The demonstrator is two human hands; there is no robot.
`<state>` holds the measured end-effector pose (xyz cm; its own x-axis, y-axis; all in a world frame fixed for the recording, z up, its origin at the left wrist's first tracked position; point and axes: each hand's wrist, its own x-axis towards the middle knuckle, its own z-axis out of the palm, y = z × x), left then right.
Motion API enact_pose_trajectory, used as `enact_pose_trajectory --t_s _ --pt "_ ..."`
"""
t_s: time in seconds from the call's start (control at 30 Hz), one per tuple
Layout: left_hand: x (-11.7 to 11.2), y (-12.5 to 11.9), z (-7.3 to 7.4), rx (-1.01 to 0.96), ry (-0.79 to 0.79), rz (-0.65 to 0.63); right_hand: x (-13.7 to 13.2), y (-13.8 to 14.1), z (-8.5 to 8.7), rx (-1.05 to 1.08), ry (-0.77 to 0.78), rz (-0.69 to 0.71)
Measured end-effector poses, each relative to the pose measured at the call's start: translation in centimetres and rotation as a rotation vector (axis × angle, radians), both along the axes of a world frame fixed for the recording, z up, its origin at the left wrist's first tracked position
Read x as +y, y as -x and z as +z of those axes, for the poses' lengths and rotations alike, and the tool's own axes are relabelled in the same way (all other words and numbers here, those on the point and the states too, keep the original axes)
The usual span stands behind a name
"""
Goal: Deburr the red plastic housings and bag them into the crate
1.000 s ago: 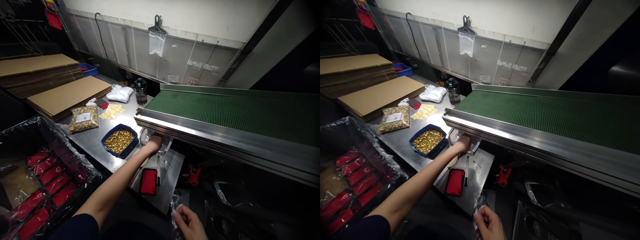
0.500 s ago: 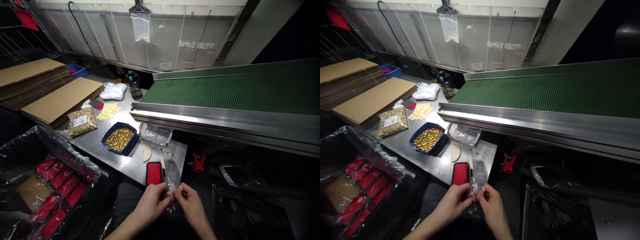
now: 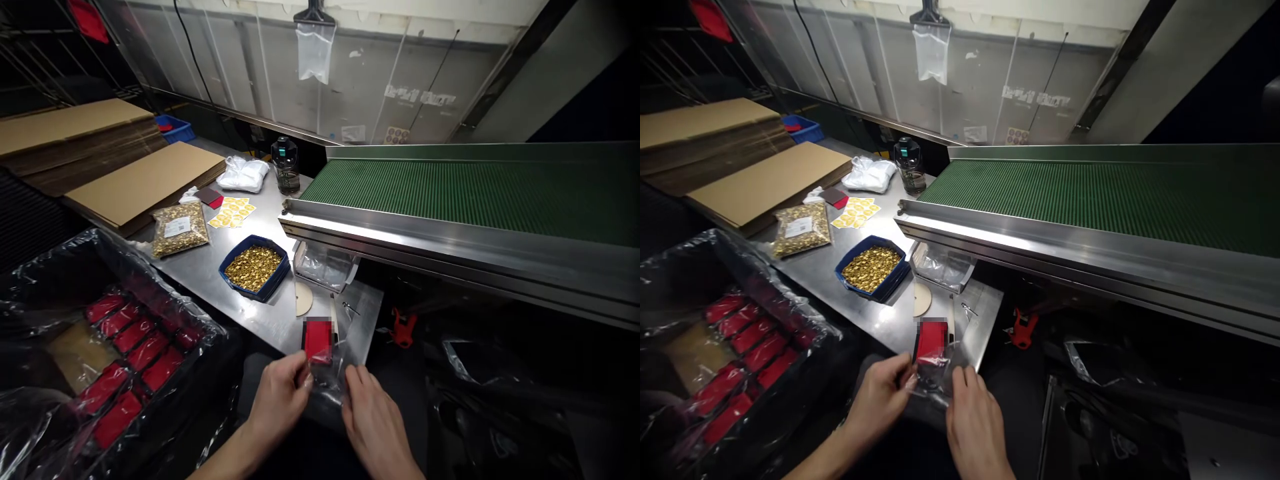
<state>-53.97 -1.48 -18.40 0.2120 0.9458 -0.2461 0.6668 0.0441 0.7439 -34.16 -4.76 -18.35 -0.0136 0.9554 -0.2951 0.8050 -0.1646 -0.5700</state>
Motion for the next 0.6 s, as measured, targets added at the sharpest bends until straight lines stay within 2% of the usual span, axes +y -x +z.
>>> enact_pose_trajectory --t_s 0.07,0.13,0.23,0.27,0.3,0.4,0.5,0.6 --pt "-2.1 1.4 -0.5 0.014 0.025 -0.085 1.6 1.2 0.1 0.076 0.03 0.027" --pt "-4.2 3.1 -1.3 0.042 0.081 -0.098 3.2 2.0 0.6 0.151 0.084 0.117" --pt "-6.2 6.1 -2.8 0.009 0.248 0.044 5.3 2.1 1.2 0.265 0.099 0.412" --pt "-6.6 7.1 -3.4 -0.01 0.297 0.096 6.0 2.0 1.2 0.244 0.073 0.462" --pt "-6.8 7.9 -3.9 -0.025 0.335 0.139 6.7 1.9 1.0 0.189 0.03 0.467" --pt "-6.9 9.3 -5.3 -0.082 0.398 0.21 8.6 2.1 -0.5 -0.03 -0.094 0.37" --pt "-6.6 9.1 -6.1 -0.179 0.448 0.224 9.7 3.1 -2.0 -0.111 -0.116 0.393" --pt "-6.1 8.3 -6.3 -0.242 0.498 0.224 8.9 3.7 -2.5 -0.154 -0.136 0.385"
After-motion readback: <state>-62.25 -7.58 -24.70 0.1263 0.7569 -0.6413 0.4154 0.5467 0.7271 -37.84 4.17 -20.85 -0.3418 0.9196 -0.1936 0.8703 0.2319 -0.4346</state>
